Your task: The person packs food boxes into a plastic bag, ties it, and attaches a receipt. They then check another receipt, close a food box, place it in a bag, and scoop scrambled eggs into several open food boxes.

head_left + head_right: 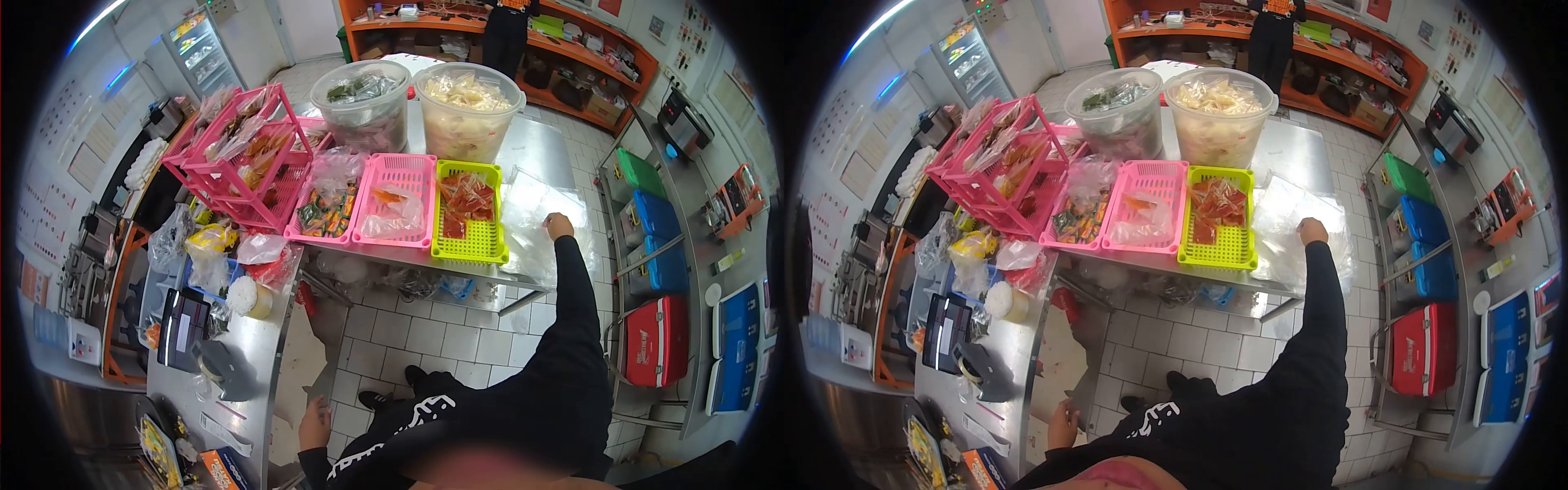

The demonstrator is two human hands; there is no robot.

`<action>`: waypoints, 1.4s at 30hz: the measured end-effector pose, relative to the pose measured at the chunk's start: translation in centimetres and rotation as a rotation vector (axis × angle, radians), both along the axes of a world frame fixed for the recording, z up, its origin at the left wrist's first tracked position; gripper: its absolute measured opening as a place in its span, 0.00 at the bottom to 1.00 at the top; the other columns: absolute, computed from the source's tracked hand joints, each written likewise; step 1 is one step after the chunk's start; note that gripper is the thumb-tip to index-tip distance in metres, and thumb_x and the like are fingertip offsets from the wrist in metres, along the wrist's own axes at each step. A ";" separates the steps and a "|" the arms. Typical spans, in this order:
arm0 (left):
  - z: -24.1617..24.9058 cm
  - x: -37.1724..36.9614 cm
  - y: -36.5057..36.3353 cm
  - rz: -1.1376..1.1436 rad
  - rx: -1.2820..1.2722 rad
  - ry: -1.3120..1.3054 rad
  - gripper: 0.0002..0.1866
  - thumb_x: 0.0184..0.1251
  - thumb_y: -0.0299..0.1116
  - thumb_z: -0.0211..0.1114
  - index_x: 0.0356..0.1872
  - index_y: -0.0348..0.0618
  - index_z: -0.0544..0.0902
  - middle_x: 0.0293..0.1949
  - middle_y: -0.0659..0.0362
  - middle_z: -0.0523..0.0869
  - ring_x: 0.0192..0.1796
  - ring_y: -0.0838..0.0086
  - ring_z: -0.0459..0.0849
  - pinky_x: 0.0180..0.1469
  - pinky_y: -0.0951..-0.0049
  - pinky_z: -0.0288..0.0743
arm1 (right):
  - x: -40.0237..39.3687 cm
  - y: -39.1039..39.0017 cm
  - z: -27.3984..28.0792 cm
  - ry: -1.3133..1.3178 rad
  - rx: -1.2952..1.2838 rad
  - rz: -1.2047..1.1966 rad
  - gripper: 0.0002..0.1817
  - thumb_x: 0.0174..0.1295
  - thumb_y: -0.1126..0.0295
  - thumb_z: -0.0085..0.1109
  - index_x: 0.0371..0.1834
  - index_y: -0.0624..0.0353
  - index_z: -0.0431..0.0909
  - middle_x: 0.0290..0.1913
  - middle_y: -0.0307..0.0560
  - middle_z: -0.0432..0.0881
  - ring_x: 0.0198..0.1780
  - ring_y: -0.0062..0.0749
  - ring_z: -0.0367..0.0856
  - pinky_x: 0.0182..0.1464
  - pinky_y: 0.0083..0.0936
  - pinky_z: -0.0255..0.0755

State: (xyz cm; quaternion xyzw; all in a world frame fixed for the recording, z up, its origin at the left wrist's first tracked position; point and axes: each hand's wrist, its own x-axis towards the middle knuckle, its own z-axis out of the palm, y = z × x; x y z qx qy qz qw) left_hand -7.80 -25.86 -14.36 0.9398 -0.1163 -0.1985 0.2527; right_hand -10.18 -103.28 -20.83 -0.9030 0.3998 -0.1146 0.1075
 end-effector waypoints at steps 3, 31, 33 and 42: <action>0.2 0.2 0.3 0.010 0.042 0.016 0.19 0.66 0.31 0.60 0.58 0.43 0.72 0.49 0.53 0.84 0.40 0.62 0.87 0.44 0.65 0.78 | 0.0 0.6 2.6 -0.248 -0.402 -0.023 0.06 0.62 0.68 0.53 0.34 0.57 0.78 0.29 0.52 0.84 0.37 0.49 0.83 0.41 0.39 0.75; 6.1 9.0 -16.9 -0.212 -1.757 0.994 0.53 0.45 0.64 0.72 0.69 0.47 0.60 0.67 0.52 0.67 0.71 0.60 0.63 0.72 0.57 0.58 | 6.6 37.8 19.0 -0.901 1.525 0.863 0.14 0.70 0.65 0.50 0.53 0.61 0.72 0.45 0.47 0.81 0.42 0.30 0.81 0.41 0.30 0.79; 7.7 8.3 -16.5 -0.246 -1.722 0.980 0.51 0.51 0.61 0.71 0.70 0.43 0.58 0.66 0.52 0.67 0.69 0.62 0.65 0.70 0.57 0.60 | 6.5 38.9 18.2 -0.720 1.266 0.895 0.16 0.69 0.67 0.52 0.57 0.59 0.71 0.48 0.46 0.79 0.47 0.31 0.80 0.47 0.32 0.78; 2.8 7.3 -15.8 0.150 -1.485 0.897 0.24 0.67 0.40 0.64 0.60 0.42 0.72 0.52 0.58 0.79 0.52 0.73 0.79 0.55 0.67 0.74 | 6.8 38.1 19.2 -0.985 1.604 0.672 0.22 0.67 0.65 0.55 0.61 0.61 0.68 0.52 0.45 0.77 0.51 0.31 0.79 0.56 0.32 0.75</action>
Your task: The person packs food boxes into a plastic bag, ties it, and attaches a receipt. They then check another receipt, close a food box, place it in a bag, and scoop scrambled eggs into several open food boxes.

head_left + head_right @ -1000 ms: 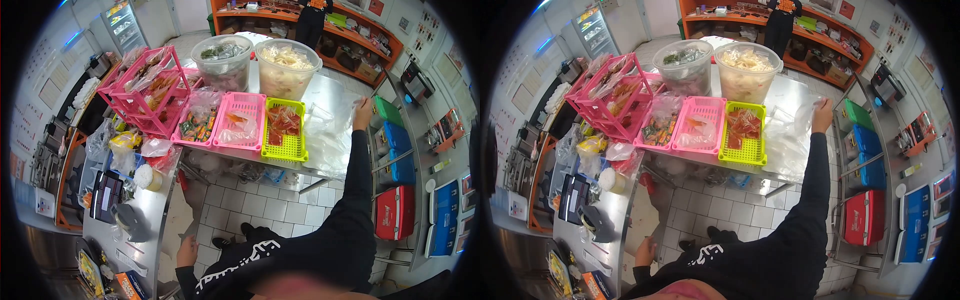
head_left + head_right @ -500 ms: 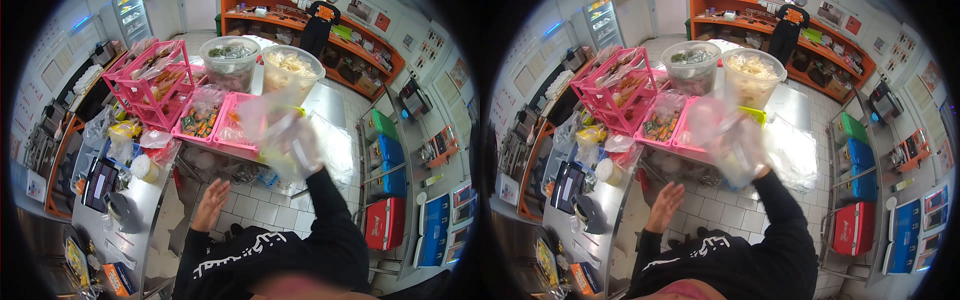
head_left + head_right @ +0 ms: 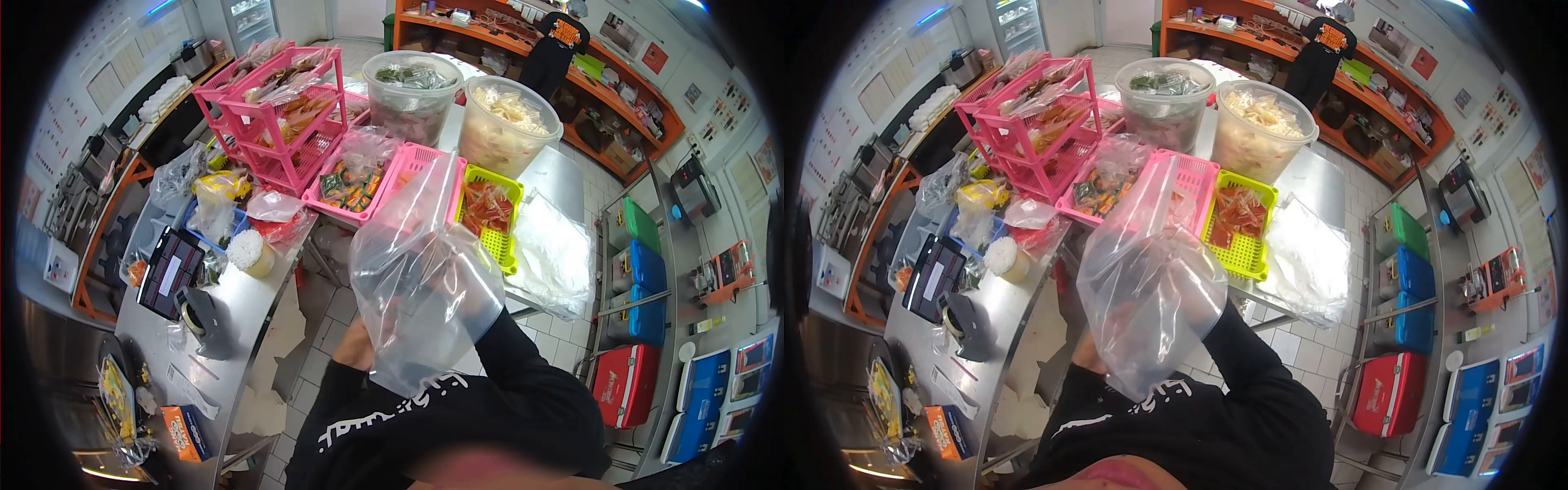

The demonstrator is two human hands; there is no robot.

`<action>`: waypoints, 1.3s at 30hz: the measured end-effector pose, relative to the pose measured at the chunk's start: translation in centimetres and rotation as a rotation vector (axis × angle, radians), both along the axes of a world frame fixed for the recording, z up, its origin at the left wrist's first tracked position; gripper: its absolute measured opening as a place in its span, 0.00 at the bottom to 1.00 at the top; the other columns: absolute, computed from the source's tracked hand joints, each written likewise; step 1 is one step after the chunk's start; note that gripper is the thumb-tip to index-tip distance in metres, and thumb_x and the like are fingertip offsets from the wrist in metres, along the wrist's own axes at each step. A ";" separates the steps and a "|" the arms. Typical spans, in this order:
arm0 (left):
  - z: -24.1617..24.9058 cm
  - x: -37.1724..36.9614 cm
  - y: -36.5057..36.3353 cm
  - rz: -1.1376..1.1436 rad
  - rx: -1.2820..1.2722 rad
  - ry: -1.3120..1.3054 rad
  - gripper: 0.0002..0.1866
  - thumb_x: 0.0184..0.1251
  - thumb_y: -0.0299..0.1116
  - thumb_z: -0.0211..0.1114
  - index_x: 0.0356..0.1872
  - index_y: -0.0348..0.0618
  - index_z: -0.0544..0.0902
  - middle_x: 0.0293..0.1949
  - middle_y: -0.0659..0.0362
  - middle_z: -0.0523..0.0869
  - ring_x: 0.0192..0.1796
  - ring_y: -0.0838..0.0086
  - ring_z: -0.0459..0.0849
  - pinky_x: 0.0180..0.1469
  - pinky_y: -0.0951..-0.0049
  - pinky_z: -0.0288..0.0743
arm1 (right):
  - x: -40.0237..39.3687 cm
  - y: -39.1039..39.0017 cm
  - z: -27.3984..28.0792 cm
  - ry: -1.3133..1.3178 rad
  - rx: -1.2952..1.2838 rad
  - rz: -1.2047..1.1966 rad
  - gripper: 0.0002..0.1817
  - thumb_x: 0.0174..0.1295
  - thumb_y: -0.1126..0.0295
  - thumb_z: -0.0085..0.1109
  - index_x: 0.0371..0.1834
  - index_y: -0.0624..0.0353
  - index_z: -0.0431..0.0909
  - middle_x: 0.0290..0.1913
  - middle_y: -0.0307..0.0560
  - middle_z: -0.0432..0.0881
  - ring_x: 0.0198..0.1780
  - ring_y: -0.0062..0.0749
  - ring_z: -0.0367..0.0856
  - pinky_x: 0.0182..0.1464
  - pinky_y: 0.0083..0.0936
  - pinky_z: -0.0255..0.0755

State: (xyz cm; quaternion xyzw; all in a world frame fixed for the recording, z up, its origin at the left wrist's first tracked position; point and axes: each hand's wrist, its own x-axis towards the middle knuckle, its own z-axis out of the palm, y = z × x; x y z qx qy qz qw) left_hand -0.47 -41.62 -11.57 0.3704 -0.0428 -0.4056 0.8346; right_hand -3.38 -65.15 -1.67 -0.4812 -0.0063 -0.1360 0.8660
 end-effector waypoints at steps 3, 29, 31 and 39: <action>-0.8 1.6 3.7 0.130 -0.128 -0.015 0.13 0.69 0.37 0.63 0.48 0.43 0.76 0.36 0.65 0.80 0.36 0.79 0.79 0.43 0.73 0.75 | 1.0 0.1 -0.4 -0.084 -0.150 -0.180 0.21 0.68 0.65 0.54 0.61 0.61 0.69 0.52 0.46 0.78 0.51 0.30 0.79 0.54 0.29 0.75; 3.1 -7.9 15.1 0.637 0.552 -0.069 0.09 0.63 0.30 0.66 0.35 0.44 0.72 0.26 0.64 0.74 0.22 0.82 0.70 0.30 0.74 0.79 | 3.8 15.6 -5.1 -0.442 -1.336 0.769 0.16 0.67 0.55 0.55 0.35 0.54 0.85 0.23 0.45 0.83 0.25 0.37 0.83 0.32 0.29 0.75; 3.0 -9.6 19.6 0.849 0.697 -0.122 0.13 0.64 0.30 0.67 0.25 0.45 0.70 0.24 0.66 0.70 0.21 0.85 0.67 0.30 0.75 0.81 | 6.0 14.8 -8.4 -0.491 -1.358 0.517 0.15 0.66 0.55 0.56 0.35 0.54 0.85 0.24 0.48 0.83 0.25 0.35 0.83 0.32 0.28 0.74; 4.3 -12.7 23.9 0.679 0.820 -0.317 0.12 0.67 0.31 0.64 0.47 0.39 0.75 0.46 0.58 0.79 0.50 0.74 0.79 0.56 0.70 0.75 | 6.5 22.9 -5.1 -0.364 -1.162 1.135 0.13 0.62 0.62 0.62 0.32 0.63 0.81 0.24 0.54 0.80 0.24 0.42 0.81 0.30 0.32 0.71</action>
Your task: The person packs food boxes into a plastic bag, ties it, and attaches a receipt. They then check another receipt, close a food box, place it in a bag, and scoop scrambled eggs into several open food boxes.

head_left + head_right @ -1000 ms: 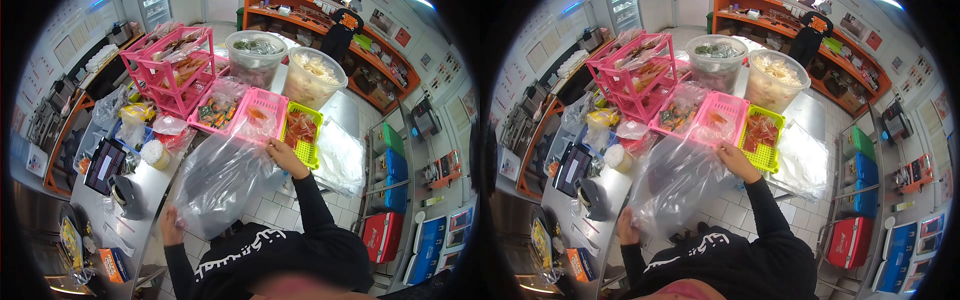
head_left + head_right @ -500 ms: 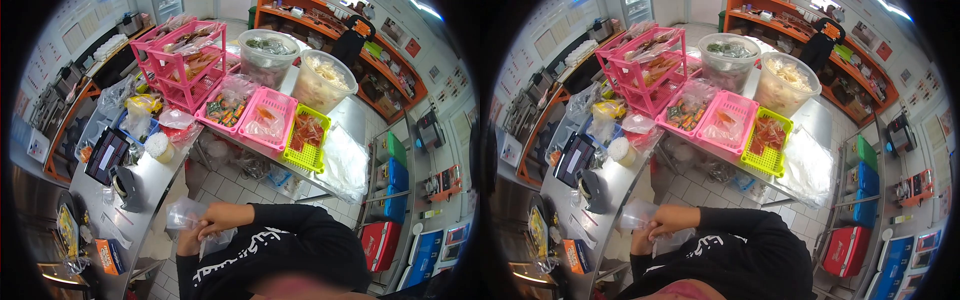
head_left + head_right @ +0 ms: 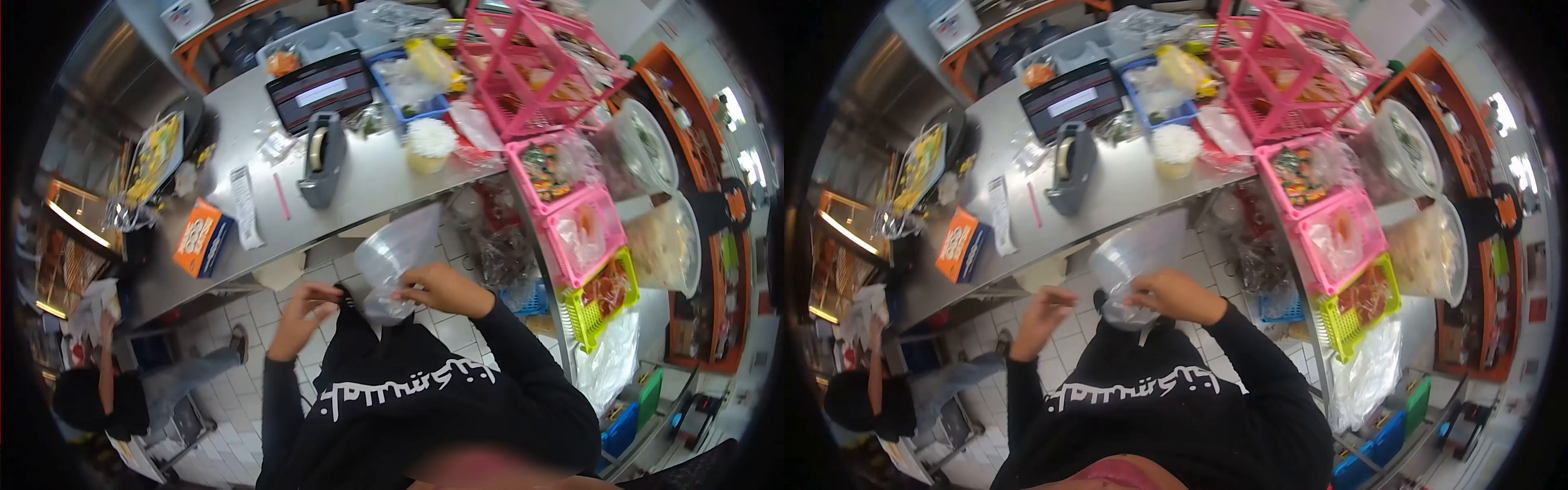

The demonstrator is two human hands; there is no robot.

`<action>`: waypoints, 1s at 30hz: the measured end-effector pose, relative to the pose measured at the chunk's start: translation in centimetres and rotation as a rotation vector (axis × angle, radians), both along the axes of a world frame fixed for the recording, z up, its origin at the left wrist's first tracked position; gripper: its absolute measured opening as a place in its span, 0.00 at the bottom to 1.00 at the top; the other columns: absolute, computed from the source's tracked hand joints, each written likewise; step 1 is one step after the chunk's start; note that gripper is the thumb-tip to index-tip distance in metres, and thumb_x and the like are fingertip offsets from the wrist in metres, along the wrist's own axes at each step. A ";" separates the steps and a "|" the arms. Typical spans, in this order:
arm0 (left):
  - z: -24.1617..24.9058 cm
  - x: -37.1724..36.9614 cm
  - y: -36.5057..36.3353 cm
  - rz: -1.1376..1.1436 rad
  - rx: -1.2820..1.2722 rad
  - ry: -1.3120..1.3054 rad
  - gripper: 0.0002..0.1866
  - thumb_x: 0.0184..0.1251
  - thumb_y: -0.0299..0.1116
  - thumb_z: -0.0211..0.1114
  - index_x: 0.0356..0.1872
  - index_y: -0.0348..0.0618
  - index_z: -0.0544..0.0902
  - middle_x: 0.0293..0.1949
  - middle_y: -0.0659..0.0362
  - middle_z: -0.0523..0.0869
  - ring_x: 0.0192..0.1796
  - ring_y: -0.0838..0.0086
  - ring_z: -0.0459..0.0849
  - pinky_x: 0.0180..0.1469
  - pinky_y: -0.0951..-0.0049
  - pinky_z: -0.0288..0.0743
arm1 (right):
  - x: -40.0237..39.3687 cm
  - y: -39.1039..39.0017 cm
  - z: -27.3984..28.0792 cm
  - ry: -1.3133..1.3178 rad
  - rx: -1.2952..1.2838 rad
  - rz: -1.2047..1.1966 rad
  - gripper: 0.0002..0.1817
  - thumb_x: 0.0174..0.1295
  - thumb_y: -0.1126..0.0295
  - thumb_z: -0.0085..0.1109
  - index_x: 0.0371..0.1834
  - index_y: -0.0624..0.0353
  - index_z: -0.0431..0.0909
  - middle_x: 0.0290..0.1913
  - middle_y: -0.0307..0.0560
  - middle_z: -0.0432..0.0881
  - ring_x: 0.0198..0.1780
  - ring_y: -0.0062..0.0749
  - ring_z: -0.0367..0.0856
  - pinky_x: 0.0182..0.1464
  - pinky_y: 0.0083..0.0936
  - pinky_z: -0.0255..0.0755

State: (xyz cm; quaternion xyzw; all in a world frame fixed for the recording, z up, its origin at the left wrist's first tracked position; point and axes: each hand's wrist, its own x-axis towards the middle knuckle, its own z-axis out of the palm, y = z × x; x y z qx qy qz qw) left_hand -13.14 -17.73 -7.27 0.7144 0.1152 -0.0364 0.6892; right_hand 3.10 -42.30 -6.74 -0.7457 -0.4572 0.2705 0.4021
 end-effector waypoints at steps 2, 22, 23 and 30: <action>-2.4 -0.6 -0.3 -0.102 -0.048 0.011 0.15 0.65 0.31 0.66 0.51 0.39 0.76 0.48 0.58 0.81 0.51 0.74 0.79 0.57 0.71 0.72 | -1.2 4.0 0.2 0.038 0.002 0.146 0.15 0.62 0.60 0.62 0.31 0.62 0.81 0.23 0.54 0.80 0.25 0.46 0.80 0.31 0.33 0.71; 6.9 -6.0 19.4 0.680 1.088 -0.051 0.13 0.49 0.12 0.60 0.37 0.34 0.75 0.36 0.55 0.78 0.28 0.70 0.70 0.32 0.75 0.70 | 0.7 24.7 0.9 -0.168 0.259 -0.198 0.06 0.54 0.77 0.60 0.33 0.58 0.73 0.33 0.49 0.81 0.30 0.44 0.80 0.29 0.29 0.72; 7.2 -5.3 19.8 0.702 1.082 -0.083 0.16 0.49 0.12 0.59 0.41 0.35 0.76 0.38 0.55 0.79 0.29 0.69 0.73 0.33 0.74 0.71 | 0.8 25.5 1.4 -0.054 0.288 -0.246 0.09 0.54 0.78 0.59 0.37 0.57 0.72 0.35 0.50 0.81 0.32 0.44 0.80 0.29 0.28 0.73; 2.3 0.8 16.7 0.430 0.983 0.086 0.20 0.58 0.20 0.60 0.53 0.42 0.73 0.37 0.51 0.83 0.36 0.58 0.83 0.37 0.64 0.76 | -0.4 28.6 1.0 -0.132 0.217 0.075 0.15 0.57 0.74 0.60 0.47 0.55 0.68 0.35 0.50 0.81 0.34 0.45 0.82 0.30 0.32 0.76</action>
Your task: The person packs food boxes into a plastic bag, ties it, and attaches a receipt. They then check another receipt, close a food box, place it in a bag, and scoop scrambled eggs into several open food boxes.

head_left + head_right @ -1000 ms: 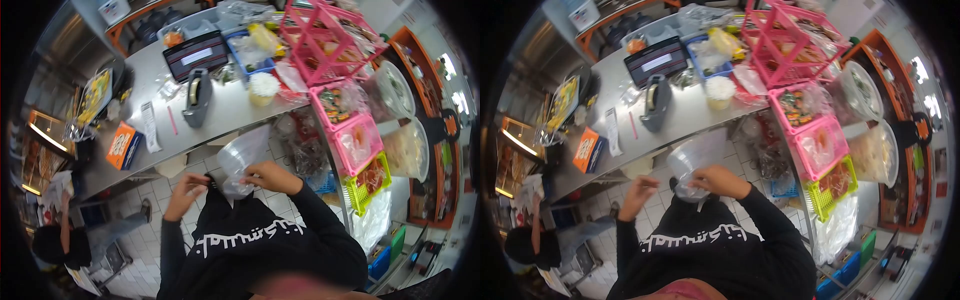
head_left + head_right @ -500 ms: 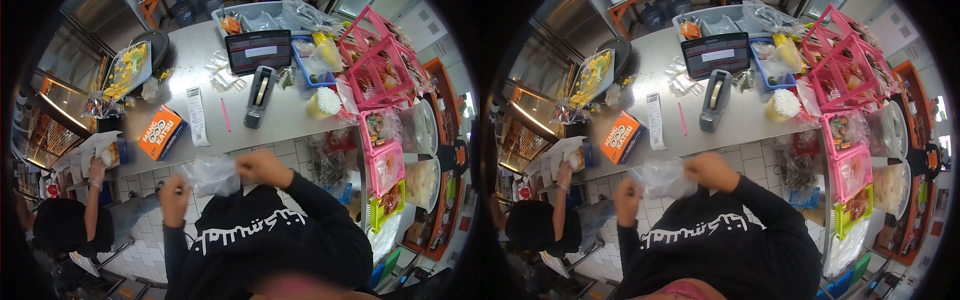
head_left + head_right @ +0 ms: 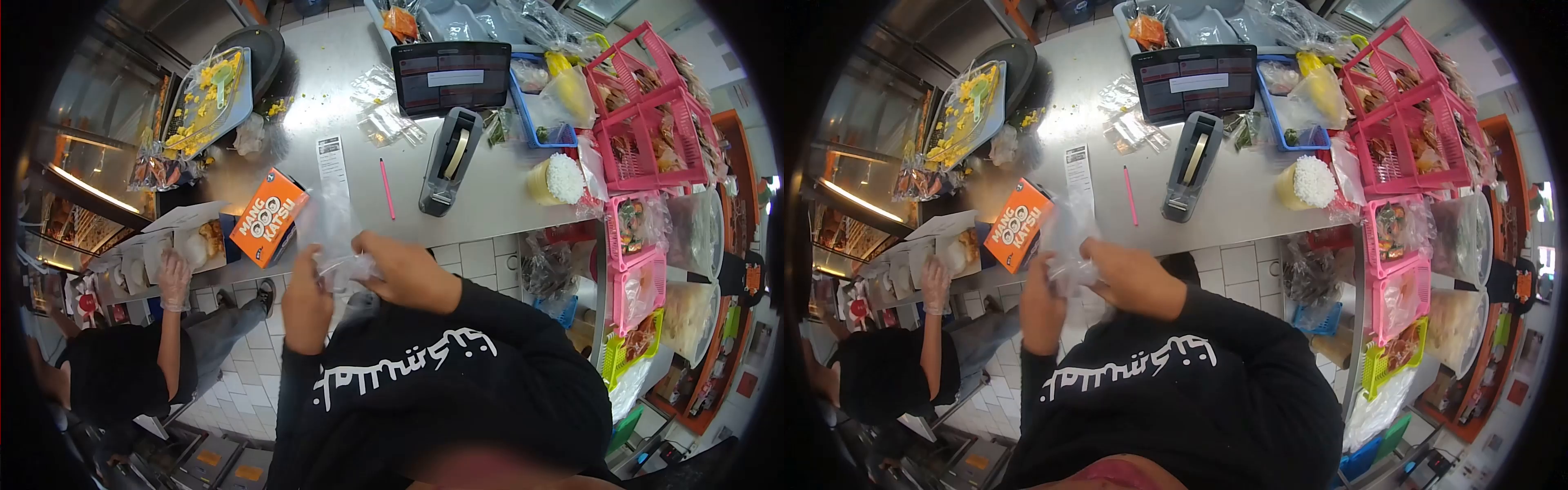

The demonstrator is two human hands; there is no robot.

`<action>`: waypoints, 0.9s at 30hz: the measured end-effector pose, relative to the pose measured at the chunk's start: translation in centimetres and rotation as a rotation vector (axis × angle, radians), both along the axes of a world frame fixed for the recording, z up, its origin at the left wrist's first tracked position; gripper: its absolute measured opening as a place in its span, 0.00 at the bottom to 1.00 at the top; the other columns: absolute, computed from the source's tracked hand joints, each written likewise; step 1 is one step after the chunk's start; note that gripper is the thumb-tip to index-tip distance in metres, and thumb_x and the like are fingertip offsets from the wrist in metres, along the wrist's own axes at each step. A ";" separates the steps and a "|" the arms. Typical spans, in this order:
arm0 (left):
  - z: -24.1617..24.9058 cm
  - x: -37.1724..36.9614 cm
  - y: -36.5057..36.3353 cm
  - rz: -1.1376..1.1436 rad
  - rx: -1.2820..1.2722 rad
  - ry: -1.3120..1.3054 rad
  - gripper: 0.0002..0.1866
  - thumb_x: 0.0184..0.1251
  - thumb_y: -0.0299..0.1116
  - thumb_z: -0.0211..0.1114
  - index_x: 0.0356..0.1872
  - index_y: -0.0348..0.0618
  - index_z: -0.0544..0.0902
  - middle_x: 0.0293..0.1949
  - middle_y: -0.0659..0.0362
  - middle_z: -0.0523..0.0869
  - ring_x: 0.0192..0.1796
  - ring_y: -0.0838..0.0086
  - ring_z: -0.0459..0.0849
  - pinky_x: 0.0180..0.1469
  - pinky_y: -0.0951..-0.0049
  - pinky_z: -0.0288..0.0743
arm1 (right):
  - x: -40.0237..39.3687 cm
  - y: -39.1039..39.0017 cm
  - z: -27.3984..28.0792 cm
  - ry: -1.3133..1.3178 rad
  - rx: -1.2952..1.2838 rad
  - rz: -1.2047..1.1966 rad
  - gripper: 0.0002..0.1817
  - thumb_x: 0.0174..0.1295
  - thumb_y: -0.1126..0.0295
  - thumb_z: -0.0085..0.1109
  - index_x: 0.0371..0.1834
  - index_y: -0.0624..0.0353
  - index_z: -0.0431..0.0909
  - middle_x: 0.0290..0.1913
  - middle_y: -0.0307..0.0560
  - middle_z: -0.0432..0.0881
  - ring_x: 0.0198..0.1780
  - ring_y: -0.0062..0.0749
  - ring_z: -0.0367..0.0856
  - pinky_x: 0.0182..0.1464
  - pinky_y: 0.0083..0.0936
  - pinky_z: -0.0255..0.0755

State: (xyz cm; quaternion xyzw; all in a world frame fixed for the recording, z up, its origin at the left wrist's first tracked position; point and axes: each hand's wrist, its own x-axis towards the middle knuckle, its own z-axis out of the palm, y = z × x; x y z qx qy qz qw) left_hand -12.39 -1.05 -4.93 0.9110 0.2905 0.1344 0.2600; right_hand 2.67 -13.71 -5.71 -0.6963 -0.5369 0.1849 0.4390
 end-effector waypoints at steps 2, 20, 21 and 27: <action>-0.3 1.3 -1.5 0.054 -0.048 0.154 0.14 0.63 0.24 0.60 0.50 0.45 0.75 0.32 0.51 0.83 0.31 0.54 0.82 0.34 0.65 0.75 | 1.3 -0.2 -1.5 -0.097 -0.193 0.041 0.12 0.59 0.71 0.58 0.45 0.55 0.68 0.30 0.48 0.81 0.32 0.46 0.82 0.29 0.35 0.75; 6.0 -3.3 -2.3 0.575 0.245 0.137 0.05 0.72 0.29 0.58 0.42 0.39 0.79 0.36 0.51 0.87 0.33 0.61 0.86 0.37 0.72 0.79 | 17.9 -3.4 1.3 -0.405 -0.139 0.074 0.02 0.64 0.70 0.52 0.36 0.55 0.72 0.24 0.45 0.79 0.27 0.41 0.81 0.28 0.35 0.71; 5.8 -3.6 -2.7 0.593 0.297 0.140 0.05 0.71 0.28 0.58 0.42 0.39 0.79 0.38 0.51 0.87 0.36 0.61 0.86 0.38 0.71 0.79 | 18.1 -3.0 1.6 -0.419 -0.191 0.095 0.02 0.65 0.71 0.52 0.37 0.55 0.72 0.25 0.45 0.79 0.28 0.42 0.81 0.29 0.35 0.72; 5.7 -3.4 -3.8 0.493 0.574 0.135 0.22 0.59 0.24 0.65 0.57 0.44 0.76 0.45 0.52 0.81 0.49 0.61 0.80 0.57 0.61 0.70 | 12.5 2.5 2.8 0.098 -0.183 0.637 0.22 0.59 0.71 0.61 0.56 0.56 0.67 0.40 0.51 0.81 0.41 0.45 0.83 0.40 0.34 0.76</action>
